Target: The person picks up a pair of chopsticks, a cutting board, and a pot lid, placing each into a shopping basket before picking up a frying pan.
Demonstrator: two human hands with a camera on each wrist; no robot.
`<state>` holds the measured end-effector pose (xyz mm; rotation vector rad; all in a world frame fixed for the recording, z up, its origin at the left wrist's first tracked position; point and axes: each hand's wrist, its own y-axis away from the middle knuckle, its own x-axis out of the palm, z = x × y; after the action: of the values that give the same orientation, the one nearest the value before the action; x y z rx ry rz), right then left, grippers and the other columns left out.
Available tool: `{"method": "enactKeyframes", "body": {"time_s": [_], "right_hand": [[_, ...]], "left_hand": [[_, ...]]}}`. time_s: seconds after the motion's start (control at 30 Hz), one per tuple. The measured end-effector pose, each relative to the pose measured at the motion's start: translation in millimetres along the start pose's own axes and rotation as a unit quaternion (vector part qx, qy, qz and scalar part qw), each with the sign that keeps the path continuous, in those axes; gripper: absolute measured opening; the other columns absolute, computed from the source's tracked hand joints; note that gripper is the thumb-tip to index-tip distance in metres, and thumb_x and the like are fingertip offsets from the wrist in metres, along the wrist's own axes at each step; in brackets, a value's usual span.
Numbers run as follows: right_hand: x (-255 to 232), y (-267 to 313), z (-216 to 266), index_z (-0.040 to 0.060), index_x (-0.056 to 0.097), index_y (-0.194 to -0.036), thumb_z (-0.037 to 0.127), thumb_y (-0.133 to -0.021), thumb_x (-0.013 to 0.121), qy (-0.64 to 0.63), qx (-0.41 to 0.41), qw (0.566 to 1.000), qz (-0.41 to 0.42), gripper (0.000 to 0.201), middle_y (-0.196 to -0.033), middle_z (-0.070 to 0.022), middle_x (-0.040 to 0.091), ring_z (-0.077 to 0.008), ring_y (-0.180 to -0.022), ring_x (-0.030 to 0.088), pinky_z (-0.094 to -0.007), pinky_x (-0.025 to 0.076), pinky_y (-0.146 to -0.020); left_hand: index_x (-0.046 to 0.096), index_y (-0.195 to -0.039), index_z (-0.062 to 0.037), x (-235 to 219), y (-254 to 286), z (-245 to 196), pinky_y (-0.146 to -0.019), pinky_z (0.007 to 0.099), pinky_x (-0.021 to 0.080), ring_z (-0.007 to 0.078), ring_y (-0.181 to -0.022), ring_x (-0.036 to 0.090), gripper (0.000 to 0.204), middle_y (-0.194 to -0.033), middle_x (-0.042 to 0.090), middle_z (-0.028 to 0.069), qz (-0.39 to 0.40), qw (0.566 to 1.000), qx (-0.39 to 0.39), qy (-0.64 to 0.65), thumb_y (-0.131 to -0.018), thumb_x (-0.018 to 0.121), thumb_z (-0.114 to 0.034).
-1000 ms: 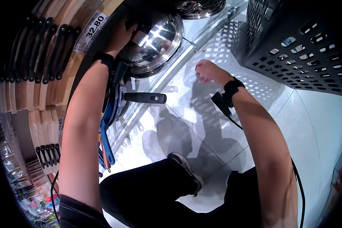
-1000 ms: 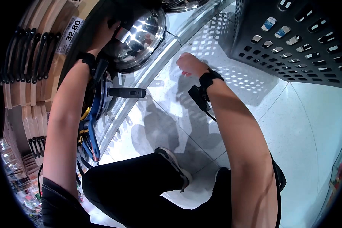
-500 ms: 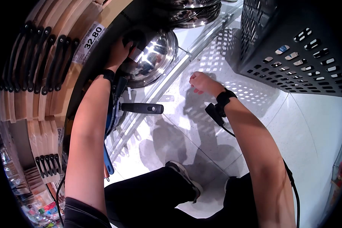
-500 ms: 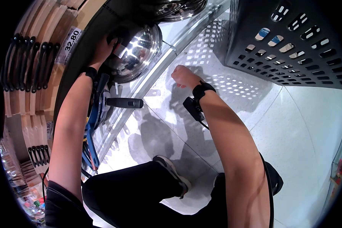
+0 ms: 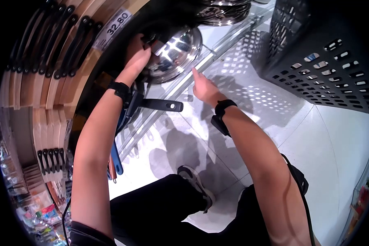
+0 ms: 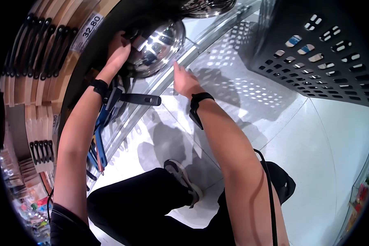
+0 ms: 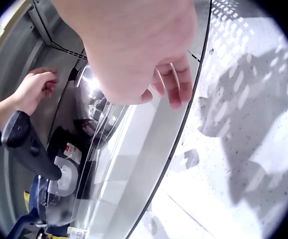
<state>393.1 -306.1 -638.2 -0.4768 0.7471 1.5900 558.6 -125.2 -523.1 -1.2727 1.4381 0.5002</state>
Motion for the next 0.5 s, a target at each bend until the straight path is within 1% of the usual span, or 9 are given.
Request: {"method": "enactKeyframes", "body": {"time_s": [0.07, 0.13, 0.17, 0.2, 0.27, 0.3, 0.4, 0.43, 0.5], "right_hand": [[12, 0, 0, 0.0044, 0.020, -0.143, 0.007, -0.084, 0.049, -0.036, -0.018, 0.999, 0.013, 0.066, -0.124, -0.0288, 0.049, -0.0434, -0.111, 0.052, -0.0464, 0.043, -0.096], [18, 1, -3, 0.0029, 0.020, -0.143, 0.008, -0.085, 0.049, -0.081, -0.033, 0.995, 0.045, 0.065, -0.125, -0.0300, 0.048, -0.0443, -0.112, 0.051, -0.0472, 0.043, -0.096], [21, 1, -6, -0.0004, 0.029, -0.138, 0.010, -0.085, 0.051, -0.091, -0.059, 0.994, 0.023, 0.058, -0.117, -0.0309, 0.054, -0.0435, -0.108, 0.054, -0.0465, 0.044, -0.093], [19, -2, -6, -0.0013, 0.032, -0.136, 0.012, -0.085, 0.051, -0.096, -0.052, 0.993, 0.038, 0.056, -0.112, -0.0308, 0.056, -0.0430, -0.106, 0.055, -0.0463, 0.044, -0.092], [13, -7, 2, -0.0030, 0.039, -0.132, 0.014, -0.086, 0.053, -0.103, -0.036, 0.992, 0.067, 0.051, -0.102, -0.0304, 0.060, -0.0419, -0.102, 0.057, -0.0459, 0.045, -0.090], [12, -5, 11, -0.0037, 0.048, -0.122, 0.021, -0.087, 0.054, -0.108, -0.046, 0.993, 0.009, 0.043, -0.090, -0.0280, 0.063, -0.0406, -0.095, 0.060, -0.0446, 0.047, -0.086], [5, -16, 32, -0.0032, 0.052, -0.115, 0.028, -0.089, 0.055, -0.203, -0.015, 0.976, 0.073, 0.041, -0.092, -0.0265, 0.063, -0.0404, -0.094, 0.060, -0.0427, 0.048, -0.083], [8, -26, 40, -0.0016, 0.055, -0.109, 0.035, -0.089, 0.056, -0.207, -0.044, 0.973, 0.095, 0.042, -0.092, -0.0205, 0.066, -0.0378, -0.088, 0.063, -0.0403, 0.049, -0.079], [3, -29, 63, 0.0000, 0.057, -0.108, 0.040, -0.090, 0.056, -0.217, -0.041, 0.959, 0.180, 0.044, -0.090, -0.0157, 0.067, -0.0327, -0.083, 0.064, -0.0381, 0.049, -0.076]], "left_hand": [[0.054, -0.112, -0.0013, -8, 20, -2, -0.074, 0.0381, 0.048, 0.0305, -0.079, 0.062, 0.030, -0.085, 0.062, 0.0172, 0.011, 0.999, 0.039, 0.021, -0.083, 0.057, -0.011], [0.055, -0.109, 0.0005, -25, 43, -20, -0.080, 0.0414, 0.048, 0.0376, -0.090, 0.060, 0.028, -0.092, 0.061, 0.0224, 0.074, 0.996, 0.012, 0.051, -0.083, 0.053, -0.010], [0.056, -0.106, -0.0003, -27, 54, -22, -0.078, 0.0423, 0.048, 0.0383, -0.088, 0.059, 0.024, -0.089, 0.060, 0.0226, 0.055, 0.997, 0.025, 0.052, -0.084, 0.052, -0.008], [0.056, -0.105, -0.0016, -29, 64, -21, -0.077, 0.0431, 0.047, 0.0383, -0.087, 0.058, 0.022, -0.090, 0.059, 0.0208, 0.031, 0.996, 0.070, 0.040, -0.084, 0.051, -0.006], [0.056, -0.105, -0.0001, -45, 94, -25, -0.075, 0.0375, 0.047, 0.0320, -0.082, 0.059, 0.021, -0.090, 0.057, 0.0164, 0.053, 0.996, 0.072, 0.027, -0.085, 0.053, -0.004], [0.056, -0.105, -0.0012, -53, 102, -27, -0.076, 0.0382, 0.047, 0.0327, -0.085, 0.057, 0.022, -0.092, 0.056, 0.0158, 0.068, 0.996, 0.064, 0.015, -0.083, 0.053, -0.003], [0.055, -0.103, -0.0026, -74, 125, -28, -0.077, 0.0384, 0.047, 0.0323, -0.086, 0.057, 0.021, -0.090, 0.055, 0.0145, 0.075, 0.996, 0.056, -0.003, -0.082, 0.053, -0.002], [0.055, -0.103, -0.0028, -79, 131, -24, -0.077, 0.0390, 0.046, 0.0325, -0.087, 0.056, 0.021, -0.090, 0.055, 0.0143, 0.067, 0.995, 0.065, -0.023, -0.082, 0.054, -0.003], [0.055, -0.103, -0.0032, -90, 149, -15, -0.077, 0.0402, 0.046, 0.0330, -0.087, 0.056, 0.022, -0.091, 0.055, 0.0138, 0.060, 0.993, 0.079, -0.063, -0.081, 0.054, -0.003]]}}
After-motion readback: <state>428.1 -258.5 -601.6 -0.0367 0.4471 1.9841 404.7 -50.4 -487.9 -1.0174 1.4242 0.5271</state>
